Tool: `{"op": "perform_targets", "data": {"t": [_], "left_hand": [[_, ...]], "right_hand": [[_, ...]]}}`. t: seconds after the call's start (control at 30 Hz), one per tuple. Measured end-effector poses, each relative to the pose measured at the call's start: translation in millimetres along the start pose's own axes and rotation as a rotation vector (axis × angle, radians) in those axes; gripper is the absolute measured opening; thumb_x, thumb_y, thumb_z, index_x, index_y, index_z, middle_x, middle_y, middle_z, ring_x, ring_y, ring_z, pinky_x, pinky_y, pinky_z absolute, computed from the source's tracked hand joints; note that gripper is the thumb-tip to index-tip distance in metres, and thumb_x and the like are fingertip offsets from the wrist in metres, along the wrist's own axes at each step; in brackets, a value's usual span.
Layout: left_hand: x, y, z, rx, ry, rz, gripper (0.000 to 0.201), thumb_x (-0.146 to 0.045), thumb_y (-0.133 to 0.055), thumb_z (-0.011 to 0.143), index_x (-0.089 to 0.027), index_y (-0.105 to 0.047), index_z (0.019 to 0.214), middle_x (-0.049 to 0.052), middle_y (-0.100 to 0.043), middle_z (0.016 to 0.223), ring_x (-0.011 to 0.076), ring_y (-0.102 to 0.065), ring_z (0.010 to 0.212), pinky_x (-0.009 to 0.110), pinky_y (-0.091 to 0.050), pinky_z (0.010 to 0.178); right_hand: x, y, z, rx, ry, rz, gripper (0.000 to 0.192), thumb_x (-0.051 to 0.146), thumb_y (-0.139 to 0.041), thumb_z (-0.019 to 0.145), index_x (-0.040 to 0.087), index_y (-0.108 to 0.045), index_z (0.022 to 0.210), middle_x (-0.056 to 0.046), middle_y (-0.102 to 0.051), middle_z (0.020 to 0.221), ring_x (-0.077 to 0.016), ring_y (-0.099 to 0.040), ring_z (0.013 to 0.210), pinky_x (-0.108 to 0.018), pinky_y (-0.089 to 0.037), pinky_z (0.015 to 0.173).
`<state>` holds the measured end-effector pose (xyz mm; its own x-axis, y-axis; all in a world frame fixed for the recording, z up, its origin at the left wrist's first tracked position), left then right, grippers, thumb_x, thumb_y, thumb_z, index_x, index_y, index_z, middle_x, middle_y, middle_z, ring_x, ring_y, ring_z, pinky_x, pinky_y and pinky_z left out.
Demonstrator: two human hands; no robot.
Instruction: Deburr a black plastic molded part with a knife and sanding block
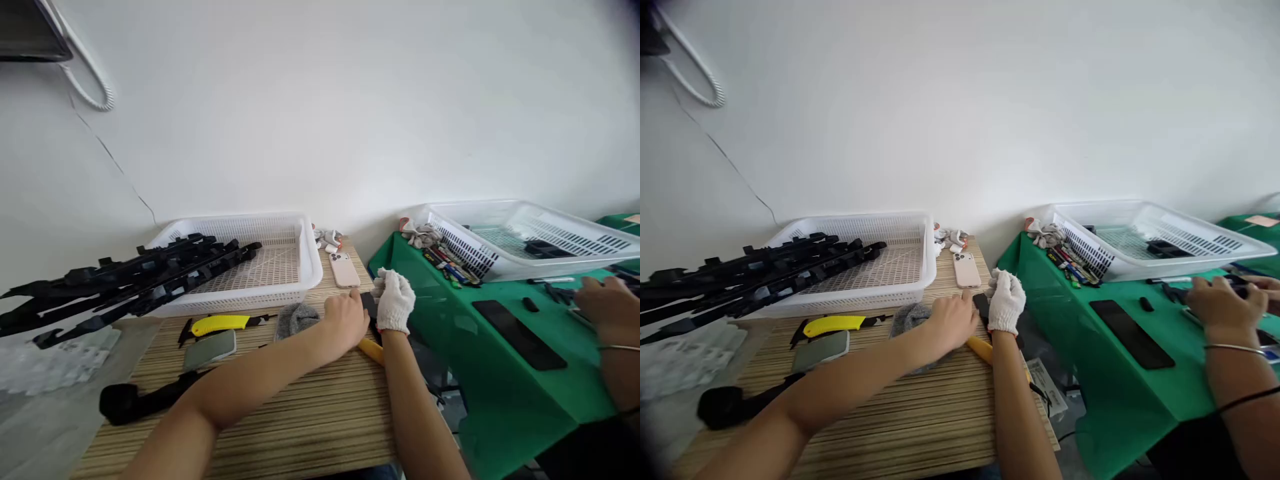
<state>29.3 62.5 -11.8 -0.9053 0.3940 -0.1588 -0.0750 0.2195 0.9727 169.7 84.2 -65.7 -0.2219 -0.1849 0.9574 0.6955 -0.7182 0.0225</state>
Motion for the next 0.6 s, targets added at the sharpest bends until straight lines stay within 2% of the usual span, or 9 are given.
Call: {"op": "perform_targets", "data": {"t": [0.1,0.2,0.27,0.3,0.37,0.43,0.5,0.53,0.6], "left_hand": [[27.4,3.1,-58.3,-0.016,-0.138,0.019,0.041,-0.040,-0.040,0.100,-0.012,-0.057,0.125,0.016,-0.071,0.096,0.0290,-0.072,0.086,0.038,-0.056,0.070],[84.9,8.1,-104.2,-0.252,-0.187,0.015,0.031,-0.036,-0.039,0.101,-0.018,-0.060,0.113,0.012,-0.068,0.108,0.0219,-0.071,0.080,0.032,-0.056,0.062],[133.4,3.8,-133.9,-0.435,-0.166,-0.011,0.029,-0.034,-0.038,0.101,-0.019,-0.061,0.107,0.012,-0.065,0.119,0.0194,-0.071,0.084,0.031,-0.058,0.069],[158.2,-2.3,-148.7,-0.496,-0.133,-0.019,0.029,-0.038,-0.040,0.101,-0.020,-0.062,0.108,0.012,-0.064,0.121,0.0216,-0.070,0.094,0.033,-0.059,0.076],[201.2,-19.5,-177.4,-0.557,-0.057,0.010,0.034,-0.046,-0.045,0.099,-0.020,-0.063,0.114,0.013,-0.063,0.122,0.0249,-0.068,0.105,0.036,-0.059,0.085],[231.1,-36.8,-204.0,-0.586,0.013,0.086,0.040,-0.051,-0.049,0.097,-0.022,-0.064,0.119,0.013,-0.064,0.122,0.0279,-0.066,0.109,0.041,-0.057,0.091],[250.2,-49.9,-225.3,-0.608,0.084,0.144,0.039,-0.050,-0.052,0.096,-0.024,-0.066,0.122,0.012,-0.066,0.121,0.0294,-0.064,0.112,0.044,-0.055,0.095],[256.5,-54.6,-233.0,-0.614,0.115,0.167,0.038,-0.048,-0.052,0.095,-0.025,-0.066,0.123,0.011,-0.067,0.120,0.0299,-0.063,0.112,0.045,-0.054,0.096],[264.9,-60.2,-241.9,-0.618,0.152,0.200,0.038,-0.046,-0.052,0.096,-0.025,-0.066,0.125,0.011,-0.069,0.119,0.0302,-0.063,0.109,0.045,-0.054,0.094]], "right_hand": [[1.0,1.3,-7.9,-0.067,-0.137,0.077,0.048,0.056,-0.049,0.086,0.014,-0.070,0.093,-0.002,-0.066,0.065,-0.0105,-0.054,0.044,-0.020,-0.040,0.038],[6.3,-1.8,-14.6,-0.059,-0.215,0.140,0.042,0.053,-0.058,0.079,0.014,-0.071,0.090,0.000,-0.064,0.064,-0.0093,-0.053,0.044,-0.019,-0.038,0.037],[14.3,-2.3,-19.0,-0.033,-0.205,0.126,0.040,0.051,-0.059,0.080,0.015,-0.072,0.090,-0.001,-0.065,0.064,-0.0102,-0.054,0.044,-0.020,-0.039,0.038],[22.0,-2.8,-21.5,0.001,-0.154,0.089,0.039,0.051,-0.057,0.082,0.015,-0.072,0.090,-0.002,-0.066,0.065,-0.0111,-0.055,0.045,-0.021,-0.041,0.039],[48.2,-9.9,-31.0,0.158,0.081,-0.037,0.036,0.049,-0.055,0.086,0.017,-0.073,0.086,-0.004,-0.069,0.068,-0.0137,-0.059,0.051,-0.025,-0.047,0.046],[82.8,-26.9,-57.3,0.414,0.457,-0.189,0.032,0.045,-0.055,0.089,0.021,-0.074,0.079,-0.005,-0.072,0.072,-0.0162,-0.064,0.059,-0.028,-0.051,0.056],[108.1,-46.8,-100.2,0.685,0.814,-0.307,0.031,0.042,-0.054,0.092,0.025,-0.075,0.077,-0.004,-0.073,0.073,-0.0163,-0.064,0.062,-0.028,-0.050,0.059],[114.3,-56.1,-122.1,0.807,0.935,-0.347,0.031,0.041,-0.052,0.095,0.026,-0.075,0.080,-0.003,-0.073,0.073,-0.0157,-0.064,0.062,-0.027,-0.049,0.058],[114.8,-73.8,-158.6,1.007,1.063,-0.411,0.028,0.038,-0.050,0.097,0.027,-0.075,0.092,-0.003,-0.073,0.080,-0.0158,-0.064,0.067,-0.027,-0.050,0.061]]}}
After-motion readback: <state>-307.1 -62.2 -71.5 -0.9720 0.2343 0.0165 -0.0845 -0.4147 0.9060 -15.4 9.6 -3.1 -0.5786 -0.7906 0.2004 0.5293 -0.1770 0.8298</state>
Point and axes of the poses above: each hand's wrist, its own z-axis towards the middle knuckle, its own y-axis out of the back of the hand, x = y × z, the point moved 7 cm from there along z, towards the middle knuckle
